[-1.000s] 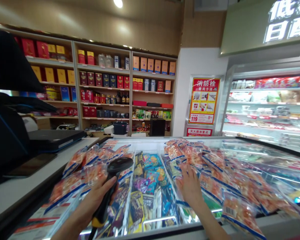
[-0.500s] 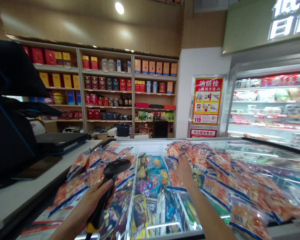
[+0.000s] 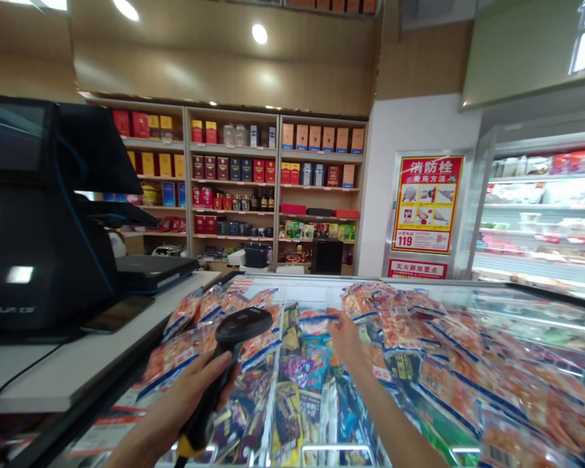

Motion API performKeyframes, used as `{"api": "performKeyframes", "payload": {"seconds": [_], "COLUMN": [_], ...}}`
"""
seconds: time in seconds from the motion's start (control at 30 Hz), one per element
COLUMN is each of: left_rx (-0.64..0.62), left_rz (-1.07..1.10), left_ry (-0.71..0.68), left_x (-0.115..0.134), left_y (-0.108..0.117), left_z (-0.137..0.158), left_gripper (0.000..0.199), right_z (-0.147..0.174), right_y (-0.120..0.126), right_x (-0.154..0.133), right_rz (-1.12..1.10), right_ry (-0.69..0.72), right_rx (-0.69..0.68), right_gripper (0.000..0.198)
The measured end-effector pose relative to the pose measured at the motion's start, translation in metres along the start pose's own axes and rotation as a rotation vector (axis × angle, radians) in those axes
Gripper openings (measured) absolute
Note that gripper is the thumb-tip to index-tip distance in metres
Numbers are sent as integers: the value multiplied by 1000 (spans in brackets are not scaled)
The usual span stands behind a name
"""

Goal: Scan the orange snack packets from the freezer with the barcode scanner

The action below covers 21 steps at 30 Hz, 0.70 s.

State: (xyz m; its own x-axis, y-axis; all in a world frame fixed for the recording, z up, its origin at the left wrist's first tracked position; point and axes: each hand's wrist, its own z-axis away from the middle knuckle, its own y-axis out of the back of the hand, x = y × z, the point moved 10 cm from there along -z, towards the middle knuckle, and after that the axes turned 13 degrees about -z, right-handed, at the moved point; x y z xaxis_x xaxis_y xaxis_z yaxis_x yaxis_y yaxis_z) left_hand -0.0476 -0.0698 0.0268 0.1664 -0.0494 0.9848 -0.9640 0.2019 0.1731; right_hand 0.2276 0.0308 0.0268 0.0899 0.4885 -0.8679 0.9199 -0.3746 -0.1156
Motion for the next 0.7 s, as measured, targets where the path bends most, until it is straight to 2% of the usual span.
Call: {"api": "performKeyframes", "payload": {"seconds": [0.17, 0.23, 0.33, 0.4, 0.5, 0.57, 0.63, 0.7], "left_rx": [18, 8, 20, 20, 12, 10, 4, 8], "left_rz": [-1, 4, 11, 20, 37, 38, 37, 35], "left_ry": [10, 6, 0, -6, -27, -30, -14, 2], "left_x": [-3, -3, -2, 0, 4, 4, 1, -3], "left_y": [5, 4, 5, 6, 6, 6, 5, 5], "left_z": [1, 0, -2, -1, 0, 0, -1, -2], "left_gripper": [29, 28, 27, 26, 26, 26, 26, 27], "right_z": [56, 67, 69, 77, 96, 105, 104, 88], "right_y": [-55, -63, -69, -81, -96, -99, -94, -78], "right_x": [-2, 0, -10, -11, 8, 19, 22, 21], "right_rz": [448, 582, 685, 727, 792, 800, 772, 771], "right_ry": [203, 205, 256, 302, 320, 332, 345, 302], "right_rx": [-520, -628, -651, -713, -844, -882, -842, -670], "right_gripper": [31, 34, 42, 47, 46, 43, 44, 47]}}
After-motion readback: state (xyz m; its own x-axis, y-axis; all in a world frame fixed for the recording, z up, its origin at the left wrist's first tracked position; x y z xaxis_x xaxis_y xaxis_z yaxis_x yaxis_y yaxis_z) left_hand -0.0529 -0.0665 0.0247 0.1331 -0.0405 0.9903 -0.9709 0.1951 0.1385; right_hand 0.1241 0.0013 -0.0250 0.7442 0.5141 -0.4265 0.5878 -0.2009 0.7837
